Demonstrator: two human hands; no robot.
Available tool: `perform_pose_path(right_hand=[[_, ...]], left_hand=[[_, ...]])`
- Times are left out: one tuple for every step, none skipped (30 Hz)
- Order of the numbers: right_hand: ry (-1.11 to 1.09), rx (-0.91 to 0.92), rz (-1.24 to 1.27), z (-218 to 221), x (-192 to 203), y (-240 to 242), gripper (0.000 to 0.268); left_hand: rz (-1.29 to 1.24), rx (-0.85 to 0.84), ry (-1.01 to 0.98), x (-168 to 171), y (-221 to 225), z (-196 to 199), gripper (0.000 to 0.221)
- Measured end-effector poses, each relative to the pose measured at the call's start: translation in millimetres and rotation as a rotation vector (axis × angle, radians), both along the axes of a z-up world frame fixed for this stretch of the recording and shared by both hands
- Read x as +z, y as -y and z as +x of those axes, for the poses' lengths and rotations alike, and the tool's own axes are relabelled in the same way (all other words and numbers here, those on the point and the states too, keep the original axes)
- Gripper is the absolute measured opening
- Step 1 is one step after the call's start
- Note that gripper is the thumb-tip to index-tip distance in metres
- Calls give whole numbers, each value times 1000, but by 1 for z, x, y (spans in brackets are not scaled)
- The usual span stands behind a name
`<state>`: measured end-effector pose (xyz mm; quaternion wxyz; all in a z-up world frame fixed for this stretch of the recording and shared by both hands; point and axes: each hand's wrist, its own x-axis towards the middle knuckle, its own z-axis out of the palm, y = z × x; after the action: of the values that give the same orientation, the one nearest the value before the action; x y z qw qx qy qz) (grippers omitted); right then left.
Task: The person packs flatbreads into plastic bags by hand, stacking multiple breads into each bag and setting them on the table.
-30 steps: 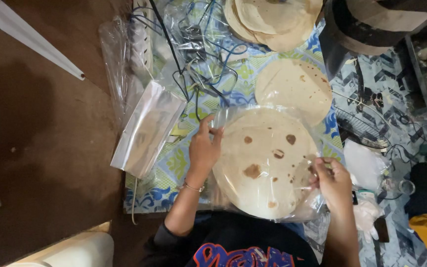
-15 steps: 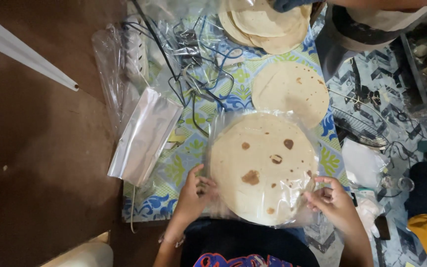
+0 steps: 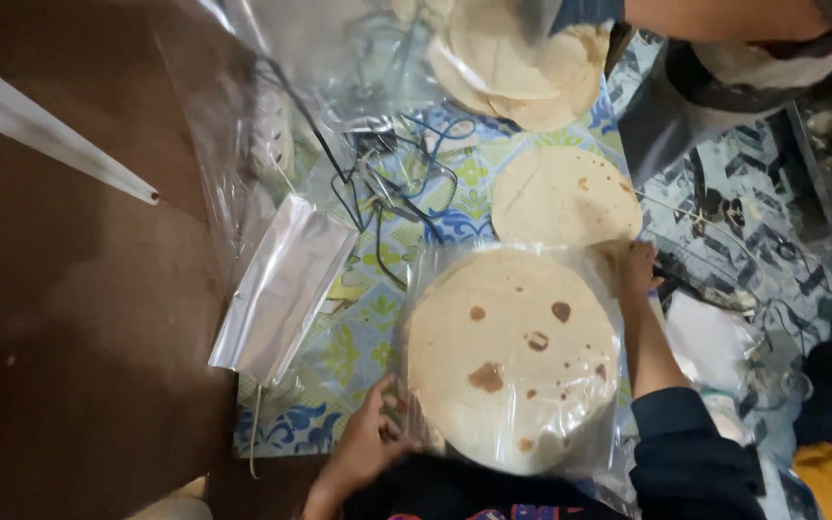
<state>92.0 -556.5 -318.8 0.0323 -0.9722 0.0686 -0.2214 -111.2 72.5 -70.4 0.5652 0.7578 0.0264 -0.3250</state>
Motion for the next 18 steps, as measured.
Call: perform_pose_path(right_hand=[[7,7,1,12,3,-4,67],[-40,-61,78,15,3,-10,57],[-88,-130,156,17,2,-15,46],[-90,-126,159,17,28,-32,46],[-114,-168,392,17,53,-49,38],[-142,-215,624,12,78,-63,29],[-149,-218,625,13,89,-65,29],[-101,-188,917,13,101,-65,26],[-48,-154,1208,13,113,-65,22],[-43,-156,1208,16,142,-72,22],[66,-77,1543,18,171,-79,18],[185,15,1875,23,200,-87,20],[190,19,1876,19,226,-84,20],[309,0,1830,15,252,-81,17],[427,-19,1779,11,278,-79,14],[429,-16,1779,-7,300,-73,14],[435,141,1552,-24,322,-67,11],[439,287,1316,-40,344,-61,8]], left_hand=[[1,7,7,0,0,3,111],[-34,7,-19,0,0,0,111],[-68,7,-44,0,-1,-2,111],[-64,11,-46,-1,-4,0,111],[-58,-29,-27,-2,-6,2,114],[-55,-74,-12,-3,-7,1,117],[-53,-74,-20,4,-11,6,117],[-2,-126,3,10,-14,11,119],[50,-177,25,16,-17,16,120],[49,-181,28,28,-19,26,120],[153,-169,86,40,-22,36,113],[257,-155,149,53,-25,47,106],[259,-155,155,65,-20,56,106],[295,-90,319,77,-16,64,93],[330,-23,482,89,-12,71,81],[330,-22,485,102,3,74,81],[245,-7,617,115,17,77,69],[158,11,750,128,31,81,57]])
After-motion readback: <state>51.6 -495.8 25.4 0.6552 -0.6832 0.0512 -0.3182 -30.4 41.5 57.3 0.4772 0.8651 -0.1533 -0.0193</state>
